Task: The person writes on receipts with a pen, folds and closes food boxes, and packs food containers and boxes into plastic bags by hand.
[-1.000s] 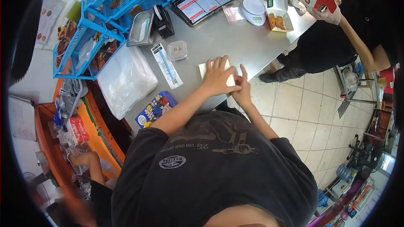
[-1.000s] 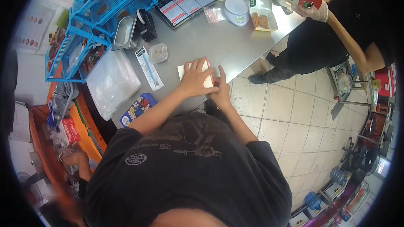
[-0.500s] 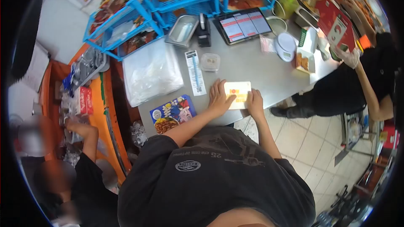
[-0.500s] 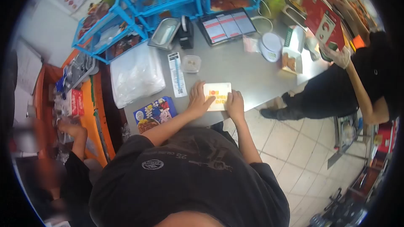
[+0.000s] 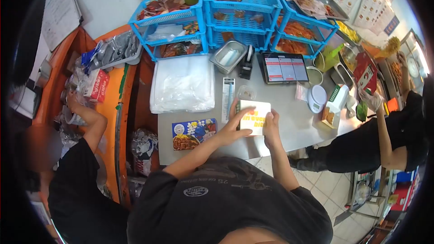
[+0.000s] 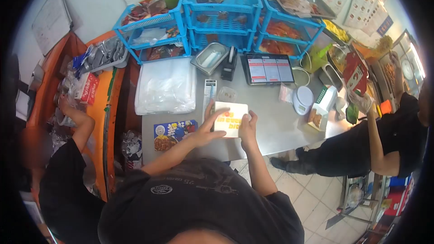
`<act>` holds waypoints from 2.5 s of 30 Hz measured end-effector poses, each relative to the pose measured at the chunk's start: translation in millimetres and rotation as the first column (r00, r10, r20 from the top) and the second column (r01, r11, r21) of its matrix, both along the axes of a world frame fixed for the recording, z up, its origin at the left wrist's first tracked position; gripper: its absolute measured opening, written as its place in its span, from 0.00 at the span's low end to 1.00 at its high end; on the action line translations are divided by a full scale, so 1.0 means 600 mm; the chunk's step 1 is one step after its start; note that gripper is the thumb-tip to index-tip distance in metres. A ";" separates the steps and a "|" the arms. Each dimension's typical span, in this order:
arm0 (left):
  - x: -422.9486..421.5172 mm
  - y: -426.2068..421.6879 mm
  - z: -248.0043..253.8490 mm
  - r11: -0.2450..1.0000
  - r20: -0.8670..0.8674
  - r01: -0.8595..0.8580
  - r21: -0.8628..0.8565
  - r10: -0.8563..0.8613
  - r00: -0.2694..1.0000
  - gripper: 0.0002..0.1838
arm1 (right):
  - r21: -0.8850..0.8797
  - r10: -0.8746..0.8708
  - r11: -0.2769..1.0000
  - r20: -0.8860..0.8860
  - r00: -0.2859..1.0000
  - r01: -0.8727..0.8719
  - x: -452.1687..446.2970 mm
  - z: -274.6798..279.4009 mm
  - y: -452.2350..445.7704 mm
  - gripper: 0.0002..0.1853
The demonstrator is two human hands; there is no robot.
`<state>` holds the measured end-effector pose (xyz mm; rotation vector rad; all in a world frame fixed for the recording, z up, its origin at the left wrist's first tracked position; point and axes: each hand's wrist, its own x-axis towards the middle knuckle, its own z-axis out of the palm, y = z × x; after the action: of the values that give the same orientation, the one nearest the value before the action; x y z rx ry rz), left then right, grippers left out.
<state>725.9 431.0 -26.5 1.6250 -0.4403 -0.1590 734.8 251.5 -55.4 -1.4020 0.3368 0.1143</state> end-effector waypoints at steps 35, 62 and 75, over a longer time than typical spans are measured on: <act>-0.042 0.204 0.133 0.383 -0.530 -0.709 -0.592 0.478 0.700 0.21 | -0.025 0.730 0.585 0.451 0.513 -0.811 0.106 0.143 0.206 0.11; -0.142 0.307 -0.008 0.761 -0.098 -0.344 0.550 0.468 0.878 0.35 | -0.925 -0.597 0.124 0.219 0.771 0.359 0.106 -0.120 -0.666 0.22; -0.107 0.331 -0.001 0.519 0.139 -0.659 0.544 0.719 0.681 0.28 | -0.824 0.007 0.539 0.211 0.977 0.175 -0.027 -0.033 -0.241 0.10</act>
<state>661.9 629.7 -26.9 2.2463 0.4294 0.2720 718.5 106.8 -75.1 -2.3543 0.3065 -0.3215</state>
